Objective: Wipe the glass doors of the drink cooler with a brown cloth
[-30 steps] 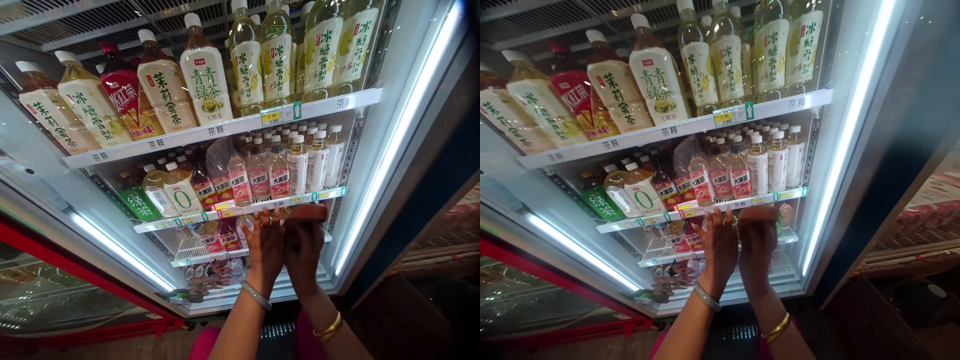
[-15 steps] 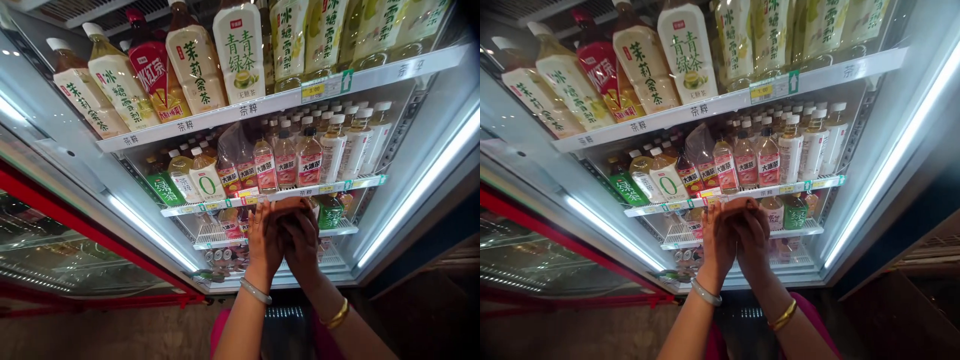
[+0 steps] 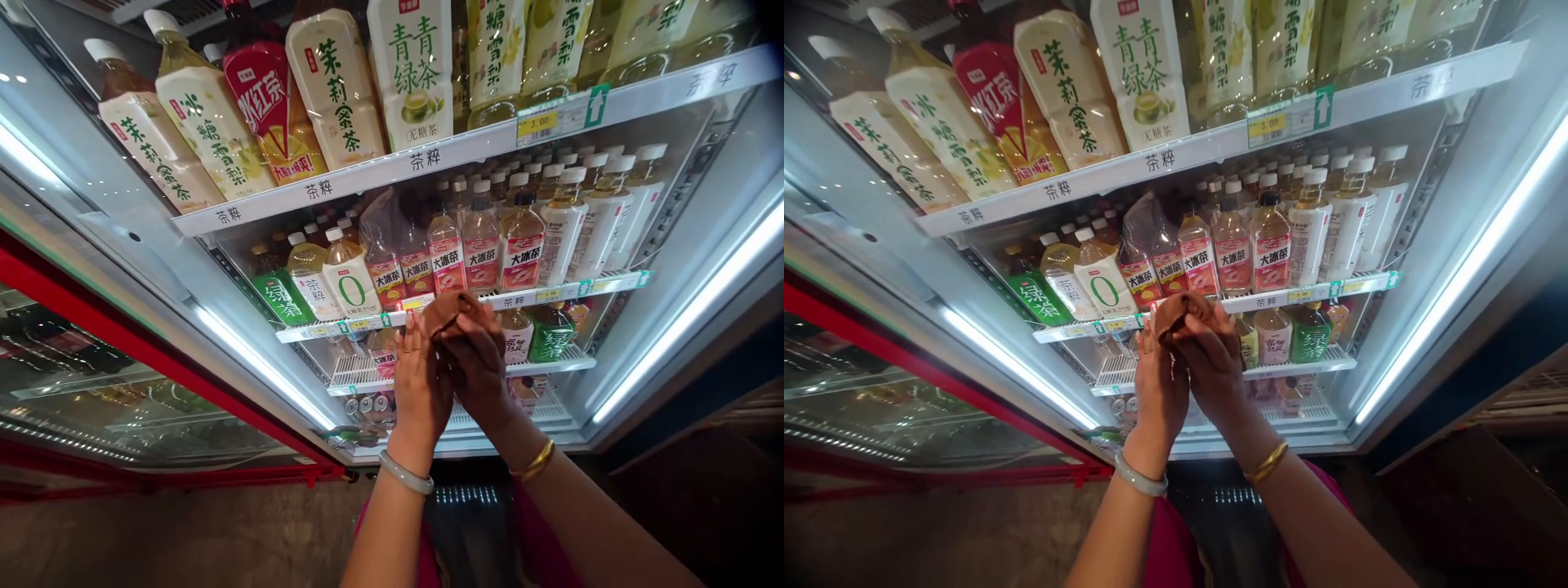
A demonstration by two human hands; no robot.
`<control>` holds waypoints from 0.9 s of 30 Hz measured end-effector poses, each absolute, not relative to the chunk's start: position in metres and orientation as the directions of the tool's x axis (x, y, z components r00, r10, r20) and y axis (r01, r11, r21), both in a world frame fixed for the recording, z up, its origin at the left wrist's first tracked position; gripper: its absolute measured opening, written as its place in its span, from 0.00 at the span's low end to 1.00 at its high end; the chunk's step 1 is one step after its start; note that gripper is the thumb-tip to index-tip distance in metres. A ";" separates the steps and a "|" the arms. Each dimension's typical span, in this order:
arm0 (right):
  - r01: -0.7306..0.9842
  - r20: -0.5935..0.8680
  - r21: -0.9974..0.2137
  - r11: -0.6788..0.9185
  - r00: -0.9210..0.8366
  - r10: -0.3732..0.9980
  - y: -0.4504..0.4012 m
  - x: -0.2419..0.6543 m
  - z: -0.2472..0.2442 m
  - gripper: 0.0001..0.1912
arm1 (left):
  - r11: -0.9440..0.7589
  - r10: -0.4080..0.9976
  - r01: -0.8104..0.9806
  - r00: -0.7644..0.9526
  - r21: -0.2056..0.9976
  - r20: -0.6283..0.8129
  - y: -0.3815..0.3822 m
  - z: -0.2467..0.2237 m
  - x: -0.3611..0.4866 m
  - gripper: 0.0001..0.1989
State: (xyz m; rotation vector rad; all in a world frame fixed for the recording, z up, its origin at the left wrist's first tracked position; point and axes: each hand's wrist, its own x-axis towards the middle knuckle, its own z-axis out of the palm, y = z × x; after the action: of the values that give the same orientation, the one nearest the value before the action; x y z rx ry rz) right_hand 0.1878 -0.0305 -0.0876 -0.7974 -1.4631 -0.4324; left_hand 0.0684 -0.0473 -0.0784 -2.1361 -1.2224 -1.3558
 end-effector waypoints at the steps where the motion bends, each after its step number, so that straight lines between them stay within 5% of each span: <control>1: 0.707 0.975 -0.213 0.675 0.110 0.193 -0.028 0.191 -0.083 0.22 | -0.605 0.472 0.780 0.187 0.162 0.861 -0.050 -0.076 0.068 0.38; 6: 0.681 0.952 -0.307 0.665 0.217 0.216 -0.032 0.190 -0.099 0.31 | -0.789 0.494 0.540 0.274 0.293 0.825 -0.069 -0.070 0.073 0.36; 10: 0.423 0.864 -0.499 0.756 0.174 0.473 -0.054 0.178 -0.117 0.32 | -0.769 0.613 0.441 0.299 0.464 0.731 -0.076 -0.076 0.071 0.31; 15: -0.011 0.632 -0.761 0.648 0.209 0.746 -0.070 0.189 -0.118 0.33 | -0.708 0.579 0.613 0.219 0.351 0.786 -0.063 -0.090 0.076 0.37; 22: 0.397 0.778 -0.617 0.680 0.172 0.605 -0.065 0.218 -0.107 0.29 | -0.530 0.198 0.833 0.303 -0.158 0.932 -0.026 -0.093 0.087 0.41; 24: 0.511 0.803 -0.566 0.647 0.163 0.574 -0.062 0.219 -0.105 0.32 | -0.576 0.163 0.788 0.373 -0.219 0.914 -0.024 -0.082 0.076 0.38; 27: 0.638 0.811 -0.481 0.601 0.064 0.581 -0.061 0.213 -0.104 0.35 | -0.586 0.210 0.796 0.328 -0.150 0.921 -0.032 -0.076 0.062 0.35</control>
State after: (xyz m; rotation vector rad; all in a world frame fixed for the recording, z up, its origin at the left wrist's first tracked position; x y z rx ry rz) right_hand 0.2132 -0.0608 -0.1044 -1.0439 -1.5994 -0.0580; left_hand 0.0621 -0.0319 -0.0761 -1.9926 -0.8820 -1.2524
